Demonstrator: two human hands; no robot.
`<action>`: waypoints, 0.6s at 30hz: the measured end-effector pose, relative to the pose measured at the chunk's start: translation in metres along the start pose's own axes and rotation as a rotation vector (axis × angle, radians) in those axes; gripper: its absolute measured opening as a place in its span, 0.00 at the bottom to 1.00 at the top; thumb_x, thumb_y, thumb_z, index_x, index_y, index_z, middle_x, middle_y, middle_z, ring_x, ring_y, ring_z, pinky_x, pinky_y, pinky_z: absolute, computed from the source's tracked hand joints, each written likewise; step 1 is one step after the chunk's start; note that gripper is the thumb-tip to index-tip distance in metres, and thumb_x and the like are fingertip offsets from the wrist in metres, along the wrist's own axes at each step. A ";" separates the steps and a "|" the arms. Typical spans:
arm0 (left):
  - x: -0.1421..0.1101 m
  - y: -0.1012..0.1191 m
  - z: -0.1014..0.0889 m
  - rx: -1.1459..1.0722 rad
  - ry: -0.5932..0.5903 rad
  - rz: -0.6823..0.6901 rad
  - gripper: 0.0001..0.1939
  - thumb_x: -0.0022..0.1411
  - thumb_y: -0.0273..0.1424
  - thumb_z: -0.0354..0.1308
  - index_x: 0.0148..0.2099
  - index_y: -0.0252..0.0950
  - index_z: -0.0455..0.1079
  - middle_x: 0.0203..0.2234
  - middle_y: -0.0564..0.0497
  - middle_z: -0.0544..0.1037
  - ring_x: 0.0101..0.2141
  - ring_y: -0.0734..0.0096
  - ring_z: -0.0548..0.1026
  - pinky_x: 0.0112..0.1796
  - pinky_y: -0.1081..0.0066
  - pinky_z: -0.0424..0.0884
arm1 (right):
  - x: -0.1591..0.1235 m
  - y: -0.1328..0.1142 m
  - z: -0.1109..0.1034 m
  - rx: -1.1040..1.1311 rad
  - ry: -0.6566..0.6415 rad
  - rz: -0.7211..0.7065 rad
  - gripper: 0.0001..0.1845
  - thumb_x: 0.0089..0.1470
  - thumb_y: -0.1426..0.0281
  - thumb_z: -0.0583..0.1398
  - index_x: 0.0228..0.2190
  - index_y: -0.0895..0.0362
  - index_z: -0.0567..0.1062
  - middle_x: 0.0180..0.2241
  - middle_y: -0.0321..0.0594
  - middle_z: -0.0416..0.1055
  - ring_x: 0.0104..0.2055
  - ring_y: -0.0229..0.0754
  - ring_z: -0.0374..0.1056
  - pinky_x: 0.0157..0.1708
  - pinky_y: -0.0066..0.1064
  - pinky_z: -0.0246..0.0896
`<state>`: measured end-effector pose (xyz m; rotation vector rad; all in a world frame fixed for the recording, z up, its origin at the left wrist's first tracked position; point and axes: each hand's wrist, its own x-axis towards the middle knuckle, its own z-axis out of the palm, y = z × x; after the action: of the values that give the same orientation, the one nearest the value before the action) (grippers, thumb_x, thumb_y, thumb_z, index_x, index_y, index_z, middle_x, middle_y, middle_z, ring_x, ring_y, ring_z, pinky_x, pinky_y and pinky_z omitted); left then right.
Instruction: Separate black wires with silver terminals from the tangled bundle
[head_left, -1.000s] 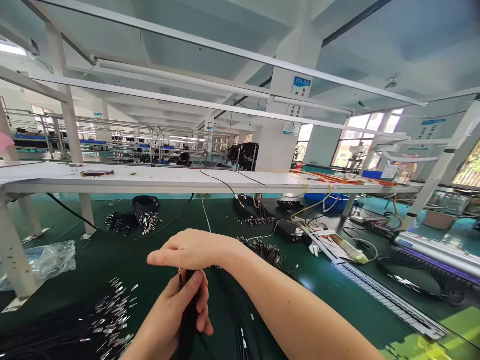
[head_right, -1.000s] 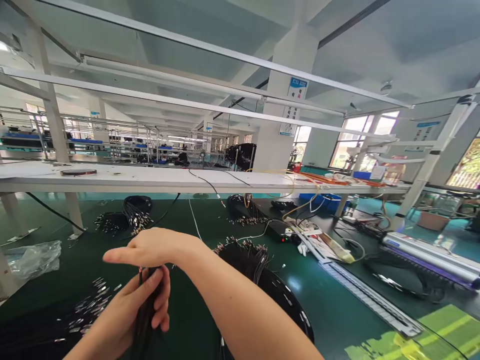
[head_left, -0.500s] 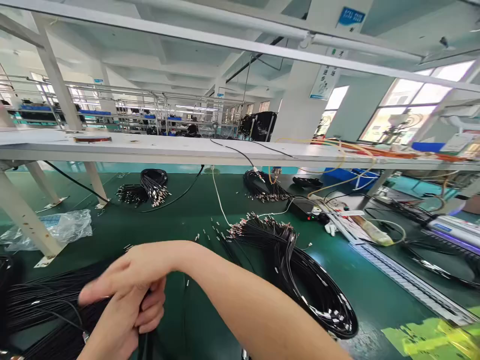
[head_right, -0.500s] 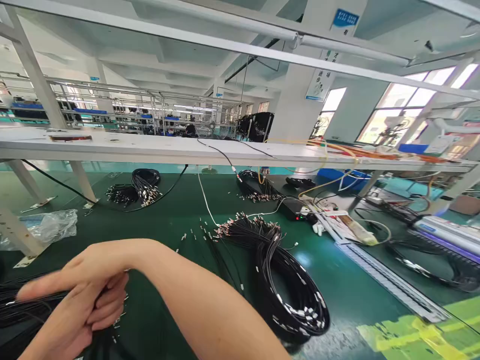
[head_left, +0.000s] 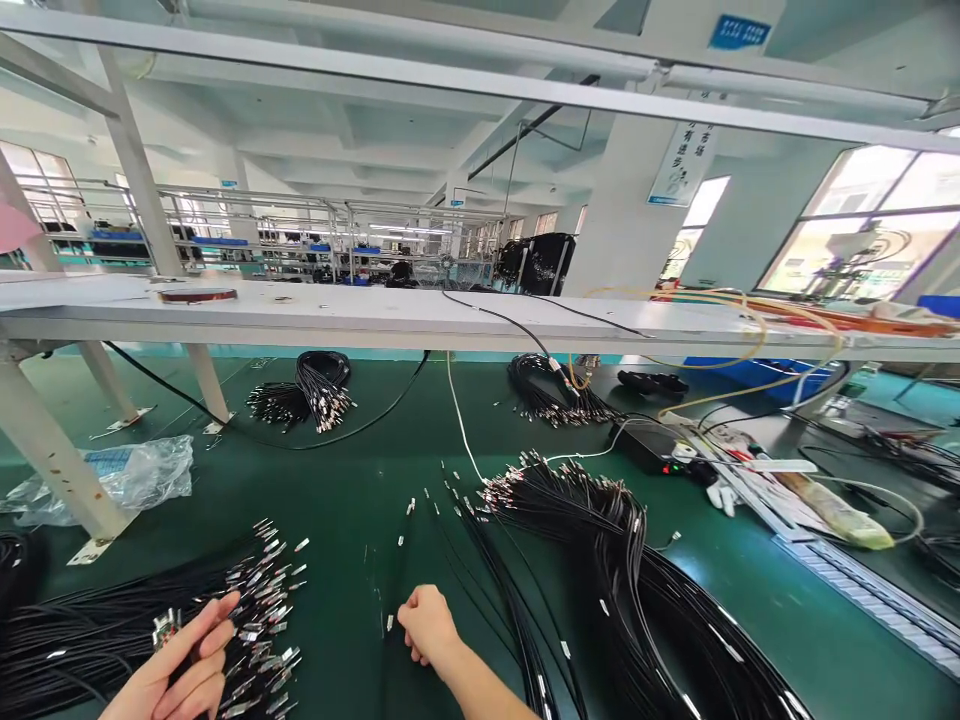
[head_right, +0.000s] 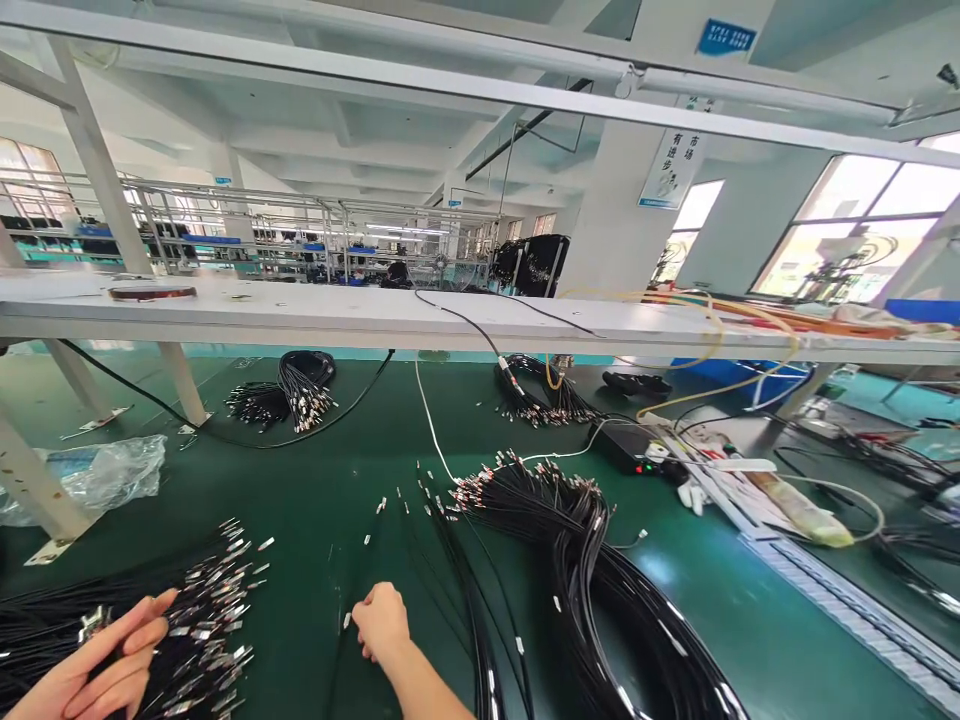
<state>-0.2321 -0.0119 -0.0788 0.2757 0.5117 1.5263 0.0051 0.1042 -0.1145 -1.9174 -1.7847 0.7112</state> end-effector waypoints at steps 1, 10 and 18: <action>0.001 -0.003 0.010 0.001 -0.002 -0.002 0.13 0.43 0.28 0.61 0.34 0.33 0.66 0.17 0.61 0.57 0.09 0.95 0.47 0.08 0.87 0.47 | 0.001 -0.001 0.001 0.001 0.006 0.007 0.12 0.56 0.67 0.48 0.31 0.61 0.68 0.13 0.26 0.60 0.12 0.30 0.57 0.13 0.24 0.57; 0.013 -0.020 0.060 0.335 -0.126 0.084 0.16 0.39 0.37 0.64 0.30 0.34 0.65 0.15 0.61 0.56 0.10 0.93 0.44 0.09 0.85 0.46 | -0.008 -0.010 0.010 0.202 0.028 0.020 0.10 0.42 0.81 0.48 0.19 0.54 0.55 0.08 0.24 0.52 0.08 0.34 0.52 0.07 0.24 0.48; 0.004 -0.029 0.102 0.429 -0.122 0.203 0.17 0.44 0.35 0.61 0.37 0.33 0.64 0.19 0.58 0.62 0.10 0.94 0.46 0.10 0.85 0.44 | -0.100 0.003 -0.068 0.247 0.123 -0.482 0.09 0.39 0.80 0.49 0.18 0.54 0.58 0.14 0.27 0.50 0.19 0.33 0.51 0.21 0.26 0.46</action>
<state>-0.1576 0.0057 -0.0053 0.7681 0.7291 1.5723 0.0451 0.0072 -0.0554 -1.2735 -1.8777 0.5910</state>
